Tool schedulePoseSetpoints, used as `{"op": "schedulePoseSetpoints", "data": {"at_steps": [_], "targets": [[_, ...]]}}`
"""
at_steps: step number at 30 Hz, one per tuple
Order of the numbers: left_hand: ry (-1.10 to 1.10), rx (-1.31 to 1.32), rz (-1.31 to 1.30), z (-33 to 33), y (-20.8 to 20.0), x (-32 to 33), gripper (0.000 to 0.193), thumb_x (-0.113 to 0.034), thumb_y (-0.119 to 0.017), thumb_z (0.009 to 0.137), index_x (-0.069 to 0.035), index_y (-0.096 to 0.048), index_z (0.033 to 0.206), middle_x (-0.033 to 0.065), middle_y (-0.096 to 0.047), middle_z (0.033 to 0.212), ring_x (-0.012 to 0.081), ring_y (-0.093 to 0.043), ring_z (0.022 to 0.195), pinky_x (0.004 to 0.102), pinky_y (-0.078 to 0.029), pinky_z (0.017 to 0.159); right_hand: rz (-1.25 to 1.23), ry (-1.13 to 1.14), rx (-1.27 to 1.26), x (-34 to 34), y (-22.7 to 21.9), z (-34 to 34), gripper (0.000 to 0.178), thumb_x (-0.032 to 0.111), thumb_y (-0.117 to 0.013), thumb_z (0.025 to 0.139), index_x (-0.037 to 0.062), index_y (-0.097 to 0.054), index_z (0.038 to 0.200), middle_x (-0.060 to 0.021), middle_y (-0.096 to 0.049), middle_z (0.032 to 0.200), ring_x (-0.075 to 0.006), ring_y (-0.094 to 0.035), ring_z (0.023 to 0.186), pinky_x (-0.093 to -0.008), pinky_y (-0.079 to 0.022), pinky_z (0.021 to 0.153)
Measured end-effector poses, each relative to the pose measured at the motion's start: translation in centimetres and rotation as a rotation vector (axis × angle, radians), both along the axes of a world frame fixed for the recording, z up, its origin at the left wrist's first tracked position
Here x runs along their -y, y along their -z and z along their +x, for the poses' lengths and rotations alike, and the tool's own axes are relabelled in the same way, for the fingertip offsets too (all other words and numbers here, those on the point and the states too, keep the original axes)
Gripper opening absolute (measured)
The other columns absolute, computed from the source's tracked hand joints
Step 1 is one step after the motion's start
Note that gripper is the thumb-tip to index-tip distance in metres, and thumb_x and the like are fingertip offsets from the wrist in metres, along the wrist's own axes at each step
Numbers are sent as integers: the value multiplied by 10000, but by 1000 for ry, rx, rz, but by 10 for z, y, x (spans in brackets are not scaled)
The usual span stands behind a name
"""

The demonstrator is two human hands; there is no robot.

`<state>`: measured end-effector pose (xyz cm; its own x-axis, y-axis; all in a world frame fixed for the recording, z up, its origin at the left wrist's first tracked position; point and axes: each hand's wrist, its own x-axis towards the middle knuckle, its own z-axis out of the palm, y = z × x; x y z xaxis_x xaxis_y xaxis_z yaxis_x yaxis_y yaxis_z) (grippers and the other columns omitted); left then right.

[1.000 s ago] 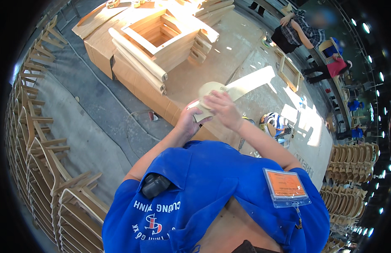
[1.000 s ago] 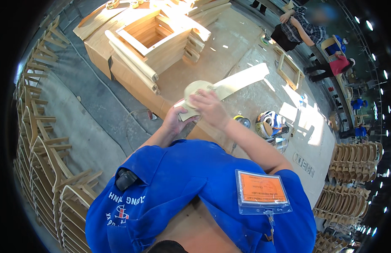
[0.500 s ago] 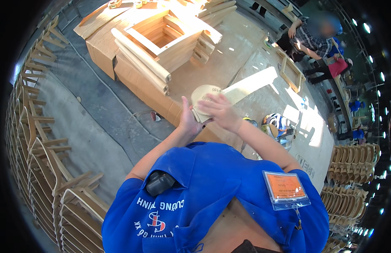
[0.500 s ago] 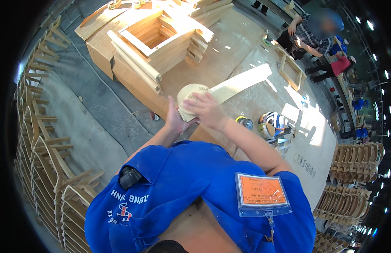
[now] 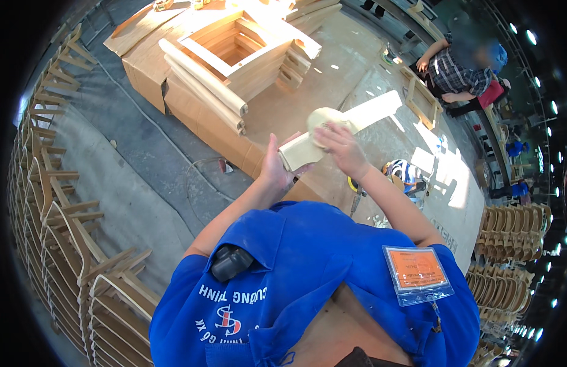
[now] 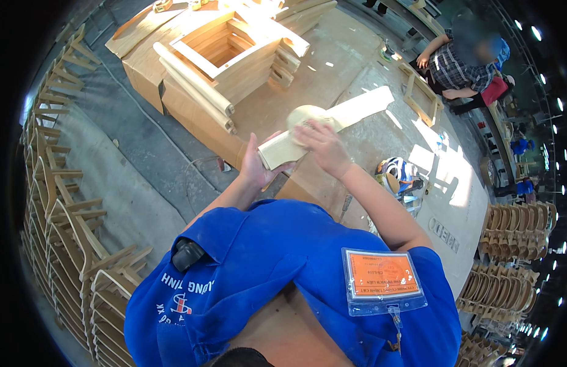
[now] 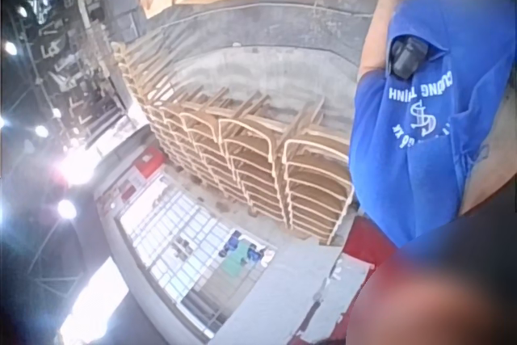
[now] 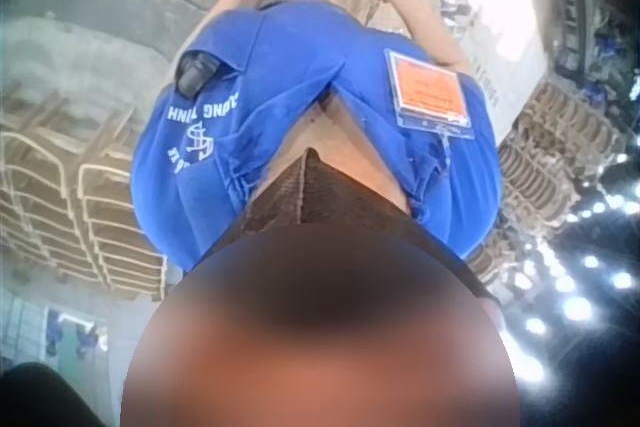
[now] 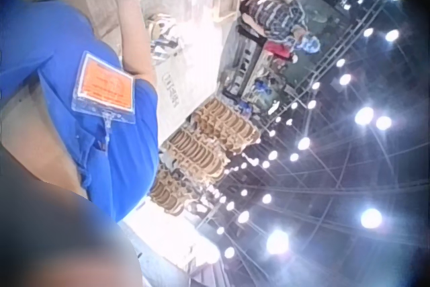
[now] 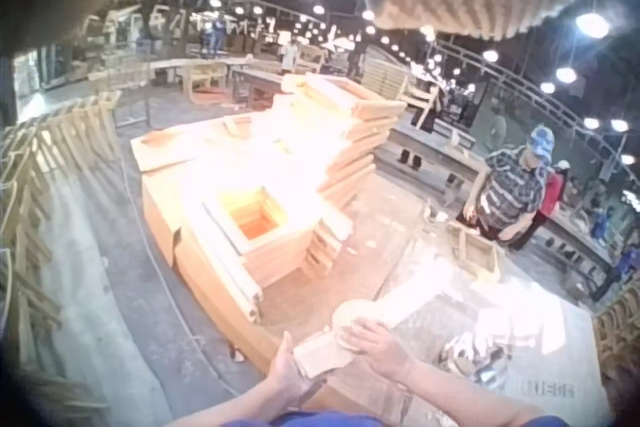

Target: The person sands wooden furniture parts using a handheld orbital sander and a sanding block. They smooth the edges and surfaces of a wooden frame and a curved leg, then place the finished pieces onto a stack.

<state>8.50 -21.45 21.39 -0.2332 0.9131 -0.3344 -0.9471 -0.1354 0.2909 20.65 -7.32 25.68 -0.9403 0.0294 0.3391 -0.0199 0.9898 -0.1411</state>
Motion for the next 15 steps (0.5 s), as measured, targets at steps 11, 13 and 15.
{"op": "schedulePoseSetpoints", "data": {"at_steps": [11,13,15], "targets": [[-1,-97,-3,1,-2,2,561,-401,-418,939,-56,-402,1381,203,-462,1349,381,-497,1207,563,-479,912,-435,209,-46,-67,15,12,315,75,-583,808,42,-644,1116,-126,-640,1161,-295,-599,1085,-438,-423,999],[10,-293,-31,7,-3,2,535,-237,-486,896,-50,-392,1388,197,-466,1341,374,-497,1209,556,-488,906,-253,334,-244,-98,13,18,271,82,-573,828,17,-648,1080,-139,-654,1111,-277,-621,1038,-422,-439,976],[6,-232,-63,7,-3,2,581,-143,-504,832,-48,-390,1394,192,-465,1342,376,-493,1213,545,-491,913,-153,335,-25,-100,11,17,264,86,-567,838,28,-651,1080,-131,-657,1105,-280,-620,1039,-419,-446,963]]}}
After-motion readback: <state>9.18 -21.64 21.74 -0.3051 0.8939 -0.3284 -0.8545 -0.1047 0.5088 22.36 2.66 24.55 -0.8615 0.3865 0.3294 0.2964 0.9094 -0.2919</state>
